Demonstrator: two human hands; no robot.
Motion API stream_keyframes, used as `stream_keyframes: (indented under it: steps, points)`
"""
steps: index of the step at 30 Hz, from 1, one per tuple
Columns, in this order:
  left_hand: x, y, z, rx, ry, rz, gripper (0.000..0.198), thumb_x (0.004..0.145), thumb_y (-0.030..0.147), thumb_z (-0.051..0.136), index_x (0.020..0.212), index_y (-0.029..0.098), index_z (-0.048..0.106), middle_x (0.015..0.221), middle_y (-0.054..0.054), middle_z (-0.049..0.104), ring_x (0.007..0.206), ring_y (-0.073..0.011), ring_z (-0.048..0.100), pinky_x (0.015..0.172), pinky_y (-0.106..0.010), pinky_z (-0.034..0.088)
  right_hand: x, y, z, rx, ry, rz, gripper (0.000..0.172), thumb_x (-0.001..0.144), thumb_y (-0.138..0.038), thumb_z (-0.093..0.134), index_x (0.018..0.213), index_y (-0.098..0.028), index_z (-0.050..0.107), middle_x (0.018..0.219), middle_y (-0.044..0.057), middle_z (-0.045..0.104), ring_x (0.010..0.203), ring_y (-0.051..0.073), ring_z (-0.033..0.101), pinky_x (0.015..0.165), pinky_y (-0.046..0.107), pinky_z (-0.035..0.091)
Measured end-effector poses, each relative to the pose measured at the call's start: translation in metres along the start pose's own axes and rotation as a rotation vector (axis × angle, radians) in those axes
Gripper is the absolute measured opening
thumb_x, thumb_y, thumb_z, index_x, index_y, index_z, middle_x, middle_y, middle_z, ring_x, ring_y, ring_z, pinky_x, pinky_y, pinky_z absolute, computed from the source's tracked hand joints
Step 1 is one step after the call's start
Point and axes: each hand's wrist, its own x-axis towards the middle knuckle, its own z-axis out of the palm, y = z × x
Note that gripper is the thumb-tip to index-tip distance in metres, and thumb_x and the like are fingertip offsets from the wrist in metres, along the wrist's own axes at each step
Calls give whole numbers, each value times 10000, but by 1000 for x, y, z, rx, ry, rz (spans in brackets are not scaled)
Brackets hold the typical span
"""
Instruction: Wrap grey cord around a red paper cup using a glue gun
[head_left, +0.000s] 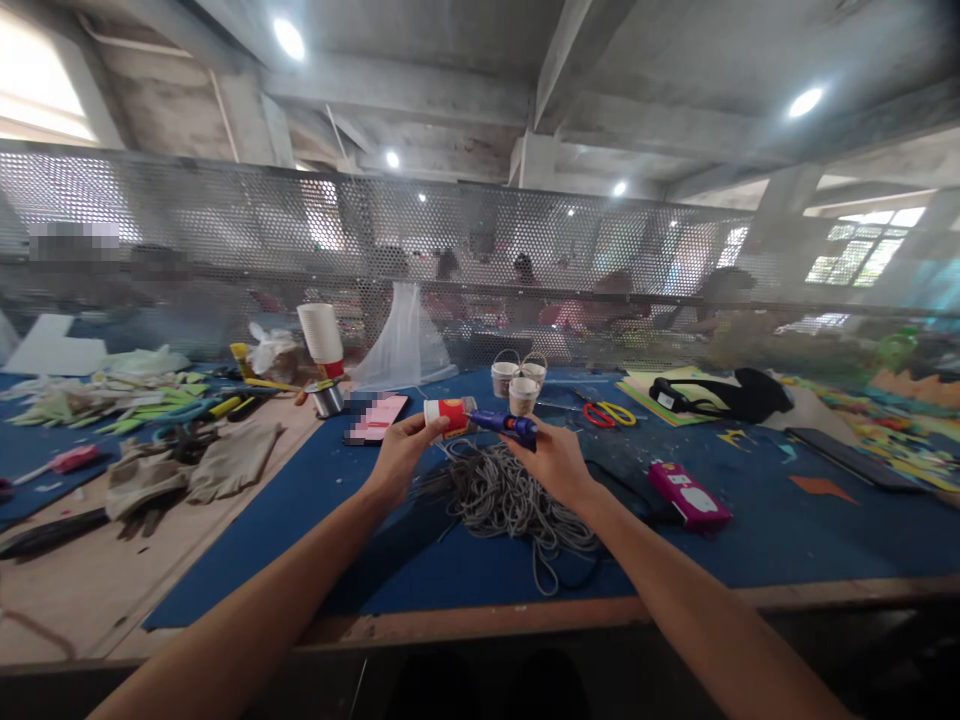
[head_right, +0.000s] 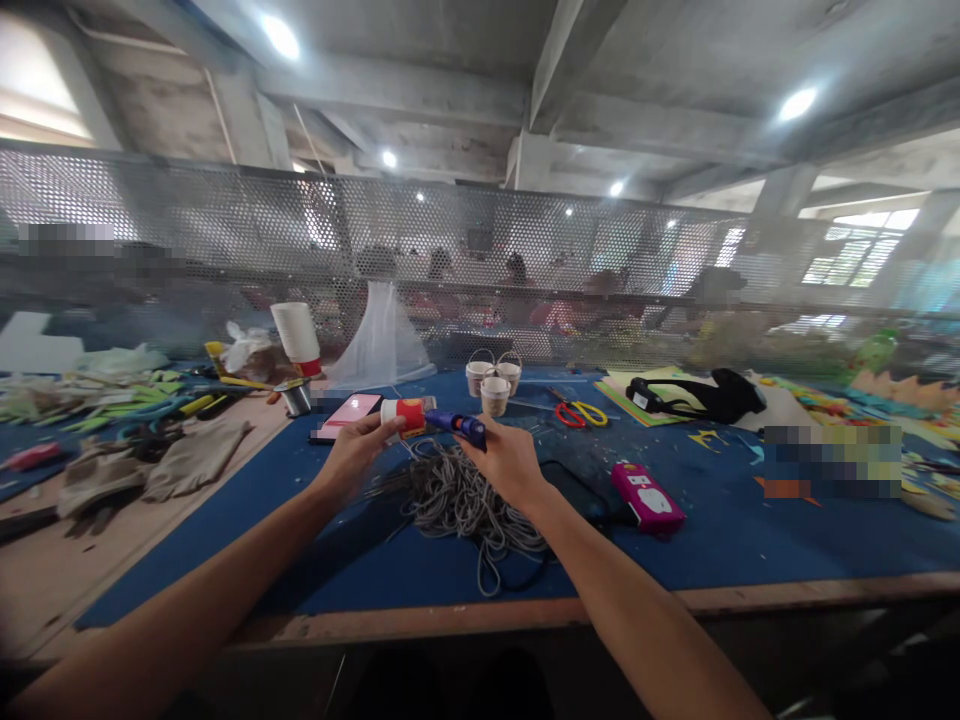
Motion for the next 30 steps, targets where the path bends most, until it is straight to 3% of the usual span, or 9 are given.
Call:
stream_keyframes:
  steps: [9, 19, 30]
  points:
    - [-5, 6, 1, 45, -11, 6, 392, 720, 439, 773, 989, 153, 768, 940, -83, 771, 901, -254, 673, 835, -342, 480, 0, 0, 0, 0, -13, 23, 307, 936, -487, 531, 1011, -220, 663, 802, 42, 732, 711, 210, 691, 587, 237, 361]
    - [0, -2, -2, 69, -44, 54, 356, 746, 430, 756, 990, 171, 769, 968, -70, 769, 939, -257, 670, 894, -357, 464, 0, 3, 1, -25, -5, 41, 315, 932, -497, 534, 1012, -224, 669, 843, 47, 743, 736, 227, 697, 594, 246, 355]
    - [-5, 8, 2, 111, -69, 58, 352, 769, 418, 737, 998, 153, 767, 982, -78, 769, 972, -268, 666, 942, -369, 451, 1, 3, 3, -36, 1, 44, 343, 933, -514, 526, 1037, -219, 666, 853, 58, 744, 750, 232, 698, 599, 248, 360]
